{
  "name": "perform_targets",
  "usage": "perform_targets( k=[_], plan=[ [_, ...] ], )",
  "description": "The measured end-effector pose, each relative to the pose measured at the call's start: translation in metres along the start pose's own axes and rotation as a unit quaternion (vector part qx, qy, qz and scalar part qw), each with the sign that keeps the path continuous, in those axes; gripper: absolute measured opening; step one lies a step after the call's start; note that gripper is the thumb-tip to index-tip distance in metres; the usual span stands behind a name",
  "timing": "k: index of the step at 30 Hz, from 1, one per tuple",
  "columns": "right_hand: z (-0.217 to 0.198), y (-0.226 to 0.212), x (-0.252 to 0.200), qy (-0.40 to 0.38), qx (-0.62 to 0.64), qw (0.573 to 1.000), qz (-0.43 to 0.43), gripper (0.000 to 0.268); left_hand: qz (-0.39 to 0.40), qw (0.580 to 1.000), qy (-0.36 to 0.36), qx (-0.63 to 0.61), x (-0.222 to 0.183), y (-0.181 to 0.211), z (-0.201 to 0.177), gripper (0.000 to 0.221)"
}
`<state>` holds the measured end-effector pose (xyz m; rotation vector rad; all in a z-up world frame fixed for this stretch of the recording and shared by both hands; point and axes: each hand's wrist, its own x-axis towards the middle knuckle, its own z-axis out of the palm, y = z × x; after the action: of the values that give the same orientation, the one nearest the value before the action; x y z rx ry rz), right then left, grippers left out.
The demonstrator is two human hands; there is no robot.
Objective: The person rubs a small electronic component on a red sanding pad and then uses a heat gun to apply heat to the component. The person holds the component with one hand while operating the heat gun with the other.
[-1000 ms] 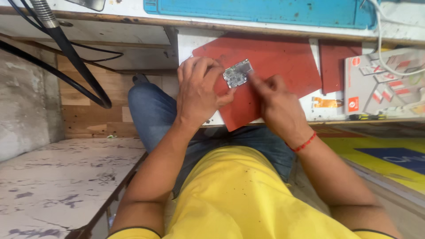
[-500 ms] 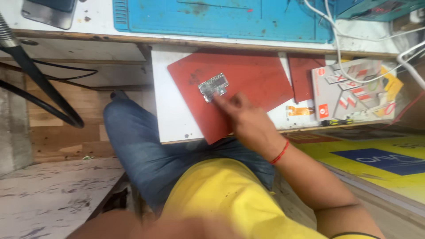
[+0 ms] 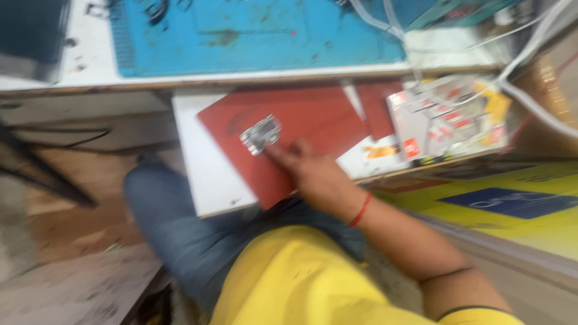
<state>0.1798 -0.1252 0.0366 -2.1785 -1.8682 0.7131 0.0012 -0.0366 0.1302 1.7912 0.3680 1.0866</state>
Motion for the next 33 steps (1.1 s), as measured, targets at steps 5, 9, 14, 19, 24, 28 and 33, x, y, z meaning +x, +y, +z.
perform_targets(
  k=[5, 9, 14, 19, 24, 28, 33],
  plan=[
    [0.005, -0.001, -0.005, 0.092, -0.001, 0.995, -0.024, 0.064, -0.017, 0.982, -0.012, 0.187, -0.025, -0.032, -0.022, 0.045],
    [0.007, 0.000, -0.003, 0.067, -0.023, 0.997, 0.015, 0.064, -0.057, 0.942, -0.059, 0.325, -0.038, -0.101, -0.019, 0.055],
    [0.009, 0.007, -0.004, 0.079, -0.015, 0.994, -0.072, 0.069, -0.077, 0.921, -0.088, 0.372, -0.050, -0.122, -0.013, 0.054],
    [0.013, 0.008, 0.001, 0.091, -0.046, 0.995, 0.002, 0.068, -0.099, 0.919, -0.086, 0.372, -0.044, -0.114, -0.009, 0.051],
    [0.010, -0.008, 0.003, 0.073, -0.022, 0.997, 0.025, 0.066, -0.121, 0.919, -0.071, 0.368, -0.043, -0.117, -0.007, 0.049],
    [0.001, -0.014, 0.008, 0.027, -0.023, 0.999, -0.029, 0.068, -0.114, 0.919, -0.065, 0.373, -0.040, -0.118, -0.010, 0.049],
    [0.007, -0.004, 0.000, 0.043, -0.021, 0.999, 0.012, 0.067, -0.107, 0.922, -0.070, 0.367, -0.043, -0.116, -0.006, 0.048]
  ],
)
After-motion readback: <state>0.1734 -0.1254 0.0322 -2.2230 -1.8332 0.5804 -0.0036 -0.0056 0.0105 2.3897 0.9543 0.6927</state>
